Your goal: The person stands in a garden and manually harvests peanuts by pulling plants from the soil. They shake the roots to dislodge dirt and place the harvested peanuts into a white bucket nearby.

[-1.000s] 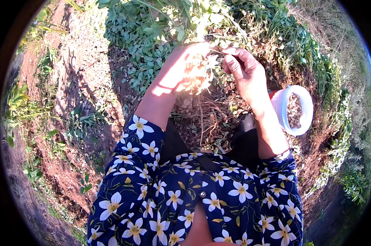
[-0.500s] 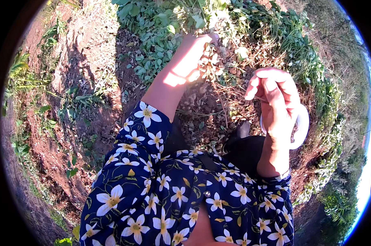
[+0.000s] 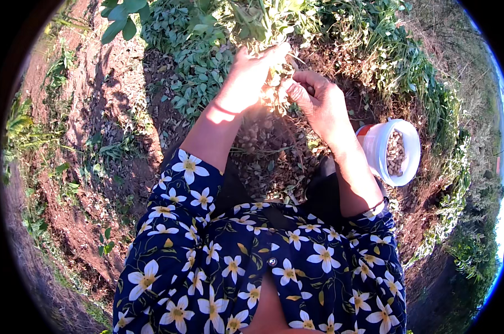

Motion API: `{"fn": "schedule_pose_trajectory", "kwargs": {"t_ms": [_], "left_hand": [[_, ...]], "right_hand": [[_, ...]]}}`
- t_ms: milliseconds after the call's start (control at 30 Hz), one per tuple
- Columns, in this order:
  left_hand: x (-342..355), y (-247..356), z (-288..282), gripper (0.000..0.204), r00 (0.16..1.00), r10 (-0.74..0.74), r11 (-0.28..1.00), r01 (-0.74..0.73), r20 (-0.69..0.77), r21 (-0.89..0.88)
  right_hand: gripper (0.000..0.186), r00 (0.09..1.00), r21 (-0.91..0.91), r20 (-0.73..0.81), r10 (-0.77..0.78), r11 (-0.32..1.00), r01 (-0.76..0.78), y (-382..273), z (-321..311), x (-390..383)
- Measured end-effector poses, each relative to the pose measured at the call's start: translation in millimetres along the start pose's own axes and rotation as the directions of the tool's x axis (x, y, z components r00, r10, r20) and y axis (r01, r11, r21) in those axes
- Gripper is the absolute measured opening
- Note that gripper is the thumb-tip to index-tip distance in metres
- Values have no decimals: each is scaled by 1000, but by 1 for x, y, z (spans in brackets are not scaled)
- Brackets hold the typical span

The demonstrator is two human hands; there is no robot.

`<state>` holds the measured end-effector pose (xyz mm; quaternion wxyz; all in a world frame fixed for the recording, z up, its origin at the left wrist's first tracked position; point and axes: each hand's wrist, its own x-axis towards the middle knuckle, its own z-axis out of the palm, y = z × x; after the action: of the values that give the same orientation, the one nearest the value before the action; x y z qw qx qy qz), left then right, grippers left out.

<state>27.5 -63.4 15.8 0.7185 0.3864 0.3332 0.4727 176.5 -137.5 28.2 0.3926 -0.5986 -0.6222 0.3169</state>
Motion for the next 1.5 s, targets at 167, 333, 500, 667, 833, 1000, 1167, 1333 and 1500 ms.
{"fn": "schedule_pose_trajectory", "kwargs": {"t_ms": [167, 333, 500, 667, 833, 1000, 1167, 1333, 1500], "left_hand": [[10, -16, -11, 35, 990, 115, 982, -127, 86, 140], [5, -2, -4, 36, 987, 139, 986, -145, 77, 86], [4, 7, -5, 36, 997, 68, 981, -73, 35, 181], [9, 7, -21, 40, 998, 41, 991, -34, -51, 128], [9, 8, -15, 38, 995, -39, 988, 53, -96, 146], [6, 8, -9, 33, 995, -61, 988, 73, -85, 137], [16, -4, -17, 32, 986, 91, 984, -67, -142, 166], [17, -13, -20, 24, 962, 265, 912, -227, -67, 343], [19, 20, -6, 50, 894, 42, 885, 174, -447, 432]], "right_hand": [[37, 997, 54, 63, -35, 998, 31, 26, 4, 8], [24, 987, 336, 76, 142, 928, -160, 13, 3, 9], [24, 988, 304, 66, 139, 940, -152, 12, -9, 11], [25, 953, 459, 193, 233, 837, -298, 0, -16, 6], [35, 934, 422, 251, 256, 839, -343, -3, -14, 10], [37, 972, 392, 204, 118, 900, -192, 16, 5, 10], [40, 984, -331, -31, -175, 931, 156, 3, -7, 13], [32, 881, 310, 469, 59, 923, -226, -32, -15, 0], [25, 896, 818, 443, -29, 421, -391, -39, -37, -7]]}}
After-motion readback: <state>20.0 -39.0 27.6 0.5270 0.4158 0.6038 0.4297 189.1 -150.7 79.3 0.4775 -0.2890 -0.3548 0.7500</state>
